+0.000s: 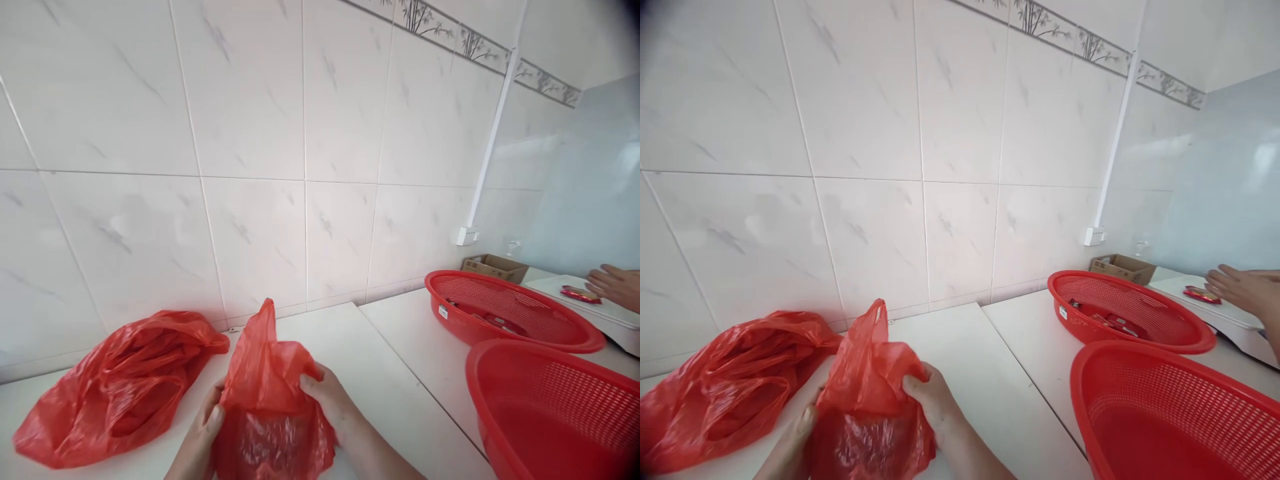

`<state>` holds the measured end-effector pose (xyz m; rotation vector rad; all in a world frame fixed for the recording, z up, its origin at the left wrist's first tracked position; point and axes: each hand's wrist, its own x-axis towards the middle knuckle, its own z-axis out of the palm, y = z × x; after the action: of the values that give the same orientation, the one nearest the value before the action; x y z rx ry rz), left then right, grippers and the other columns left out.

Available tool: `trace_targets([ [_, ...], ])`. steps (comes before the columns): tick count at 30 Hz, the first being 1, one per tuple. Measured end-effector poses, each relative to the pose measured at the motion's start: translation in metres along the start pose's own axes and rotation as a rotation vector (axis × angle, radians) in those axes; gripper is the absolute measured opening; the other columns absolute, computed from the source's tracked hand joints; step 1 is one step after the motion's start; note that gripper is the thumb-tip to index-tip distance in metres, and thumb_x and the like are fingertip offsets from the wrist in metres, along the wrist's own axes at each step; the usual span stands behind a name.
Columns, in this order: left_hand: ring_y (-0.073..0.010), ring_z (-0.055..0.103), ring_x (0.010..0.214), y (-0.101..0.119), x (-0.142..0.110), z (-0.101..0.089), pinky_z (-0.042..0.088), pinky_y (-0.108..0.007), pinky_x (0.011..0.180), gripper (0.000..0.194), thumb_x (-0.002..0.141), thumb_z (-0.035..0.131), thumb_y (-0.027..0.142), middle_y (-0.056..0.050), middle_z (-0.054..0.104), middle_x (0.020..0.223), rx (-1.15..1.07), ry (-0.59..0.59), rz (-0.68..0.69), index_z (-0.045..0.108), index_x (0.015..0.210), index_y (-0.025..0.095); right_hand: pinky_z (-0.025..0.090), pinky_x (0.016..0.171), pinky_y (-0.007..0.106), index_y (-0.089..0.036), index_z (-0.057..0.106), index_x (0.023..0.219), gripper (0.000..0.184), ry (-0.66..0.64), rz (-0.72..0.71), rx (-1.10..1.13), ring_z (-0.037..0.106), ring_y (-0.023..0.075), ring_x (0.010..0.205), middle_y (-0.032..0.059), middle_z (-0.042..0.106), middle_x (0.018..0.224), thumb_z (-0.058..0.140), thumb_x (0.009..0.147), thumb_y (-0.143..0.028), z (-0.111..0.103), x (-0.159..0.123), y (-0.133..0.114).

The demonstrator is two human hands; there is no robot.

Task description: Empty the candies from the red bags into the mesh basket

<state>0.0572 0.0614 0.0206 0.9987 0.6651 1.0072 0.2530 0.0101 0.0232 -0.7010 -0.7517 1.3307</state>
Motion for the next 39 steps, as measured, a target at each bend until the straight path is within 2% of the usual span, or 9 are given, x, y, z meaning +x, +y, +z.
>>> trace_targets([
  [6, -0.0391, 0.052, 0.117, 0.008, -0.004, 0.016, 0.046, -0.041, 0.096, 0.085, 0.044, 0.086, 0.045, -0.012, 0.065, 0.117, 0.202, 0.112, 0.177, 0.057, 0.12, 0.021, 0.045, 0.073, 0.033, -0.015, 0.069, 0.085, 0.03, 0.048, 0.009, -0.12, 0.063, 0.0193, 0.071, 0.0042, 0.07, 0.078, 0.071, 0.071, -0.042, 0.001, 0.005, 0.017],
  [12, -0.0371, 0.06, 0.107, 0.001, -0.019, 0.037, 0.051, -0.046, 0.086, 0.062, 0.068, 0.071, 0.051, -0.013, 0.069, 0.108, -0.021, -0.028, -0.089, 0.059, 0.12, 0.02, 0.044, 0.066, 0.03, -0.015, 0.067, 0.079, 0.03, 0.079, -0.011, -0.174, 0.06, 0.0167, 0.063, 0.0029, 0.068, 0.072, 0.068, 0.075, -0.045, -0.004, 0.006, 0.022],
  [17, -0.0333, 0.066, 0.096, -0.002, -0.024, 0.047, 0.053, -0.042, 0.083, 0.045, 0.069, 0.074, 0.035, -0.01, 0.073, 0.099, -0.105, 0.042, -0.252, 0.065, 0.11, 0.018, 0.045, 0.07, 0.03, -0.015, 0.067, 0.084, 0.031, 0.097, -0.02, -0.066, 0.063, 0.0182, 0.07, 0.004, 0.07, 0.077, 0.067, 0.076, -0.045, -0.005, 0.007, 0.019],
  [21, -0.0294, 0.069, 0.091, -0.003, -0.02, 0.041, 0.054, -0.04, 0.082, 0.049, 0.07, 0.074, 0.027, -0.008, 0.073, 0.099, -0.209, 0.12, -0.208, 0.061, 0.117, 0.022, 0.047, 0.079, 0.034, -0.015, 0.067, 0.088, 0.03, 0.149, 0.098, 0.208, 0.065, 0.0204, 0.078, 0.006, 0.071, 0.083, 0.069, 0.073, -0.041, -0.016, 0.005, 0.002],
  [26, -0.0293, 0.069, 0.09, -0.004, -0.014, 0.024, 0.054, -0.039, 0.082, 0.058, 0.066, 0.074, 0.017, -0.008, 0.073, 0.1, -0.243, 0.108, -0.197, 0.058, 0.122, 0.02, 0.045, 0.083, 0.032, -0.017, 0.067, 0.085, 0.021, 0.06, 0.212, 0.346, 0.063, 0.0197, 0.089, 0.0057, 0.07, 0.094, 0.066, 0.074, -0.035, -0.023, 0.001, -0.017],
  [31, -0.0316, 0.066, 0.097, -0.01, -0.013, 0.014, 0.052, -0.041, 0.088, 0.05, 0.072, 0.07, 0.041, -0.01, 0.072, 0.102, -0.354, 0.046, -0.178, 0.062, 0.117, 0.021, 0.041, 0.064, 0.024, -0.019, 0.051, 0.054, 0.021, 0.037, 0.218, 0.283, 0.054, 0.0115, 0.061, -0.0023, 0.06, 0.063, 0.063, 0.07, -0.022, -0.007, -0.006, -0.02],
  [34, -0.0331, 0.066, 0.096, -0.009, -0.013, 0.015, 0.05, -0.044, 0.09, 0.052, 0.072, 0.069, 0.047, -0.011, 0.073, 0.098, -0.379, 0.02, -0.165, 0.062, 0.116, 0.02, 0.038, 0.059, 0.023, -0.018, 0.049, 0.053, 0.032, -0.035, 0.25, 0.285, 0.049, 0.0107, 0.057, -0.0012, 0.055, 0.059, 0.06, 0.077, -0.036, 0.006, -0.012, -0.018],
  [37, -0.0311, 0.068, 0.093, -0.003, -0.013, 0.018, 0.051, -0.042, 0.089, 0.041, 0.072, 0.073, 0.033, -0.01, 0.074, 0.092, -0.347, 0.06, -0.173, 0.064, 0.109, 0.017, 0.039, 0.059, 0.024, -0.017, 0.055, 0.059, 0.047, -0.116, 0.283, 0.326, 0.05, 0.0124, 0.058, 0.0015, 0.057, 0.062, 0.051, 0.079, -0.06, 0.014, -0.016, -0.017],
  [39, -0.03, 0.068, 0.092, 0.0, -0.012, 0.019, 0.052, -0.039, 0.087, 0.034, 0.07, 0.074, 0.024, -0.01, 0.074, 0.091, -0.339, 0.078, -0.168, 0.066, 0.101, 0.015, 0.04, 0.059, 0.025, -0.017, 0.061, 0.069, 0.045, -0.103, 0.293, 0.337, 0.051, 0.0132, 0.057, 0.0005, 0.058, 0.06, 0.053, 0.077, -0.06, 0.016, -0.018, -0.015],
])
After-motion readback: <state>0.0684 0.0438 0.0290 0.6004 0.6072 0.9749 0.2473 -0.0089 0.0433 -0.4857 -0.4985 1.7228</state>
